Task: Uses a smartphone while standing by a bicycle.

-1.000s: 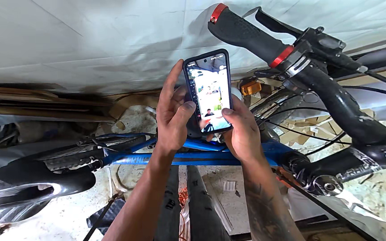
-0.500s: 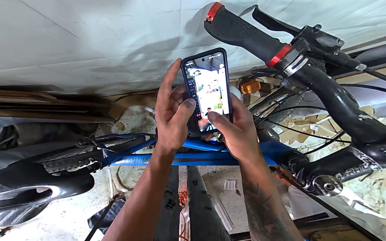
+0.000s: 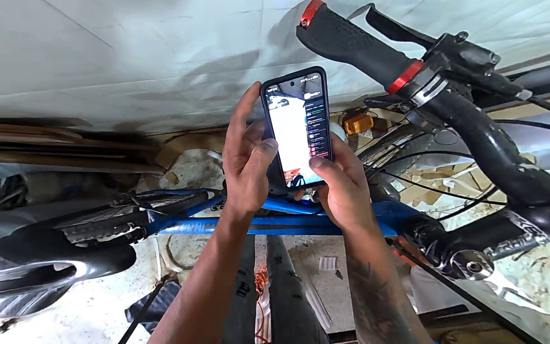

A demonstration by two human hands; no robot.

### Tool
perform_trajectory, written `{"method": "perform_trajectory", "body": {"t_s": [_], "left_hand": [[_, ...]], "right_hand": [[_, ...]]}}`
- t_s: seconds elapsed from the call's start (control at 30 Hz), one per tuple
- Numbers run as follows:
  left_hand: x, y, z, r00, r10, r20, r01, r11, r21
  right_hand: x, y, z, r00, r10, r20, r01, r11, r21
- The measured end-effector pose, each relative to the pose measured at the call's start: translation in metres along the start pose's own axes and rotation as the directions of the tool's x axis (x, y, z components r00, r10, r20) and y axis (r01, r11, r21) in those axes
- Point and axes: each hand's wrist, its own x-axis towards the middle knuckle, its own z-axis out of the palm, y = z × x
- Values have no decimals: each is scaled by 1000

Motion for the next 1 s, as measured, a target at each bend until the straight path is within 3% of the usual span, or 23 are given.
{"method": "perform_trajectory", "body": {"t_s": [0.53, 1.0], "left_hand": [[-6, -3, 5, 999, 28, -15, -28, 1000, 2], [-5, 0, 7, 996, 13, -83, -13, 1000, -3]], "right_hand": [[-5, 0, 3, 998, 11, -54, -14, 998, -53], [-5, -4, 1, 996, -85, 29, 85, 996, 1]]}}
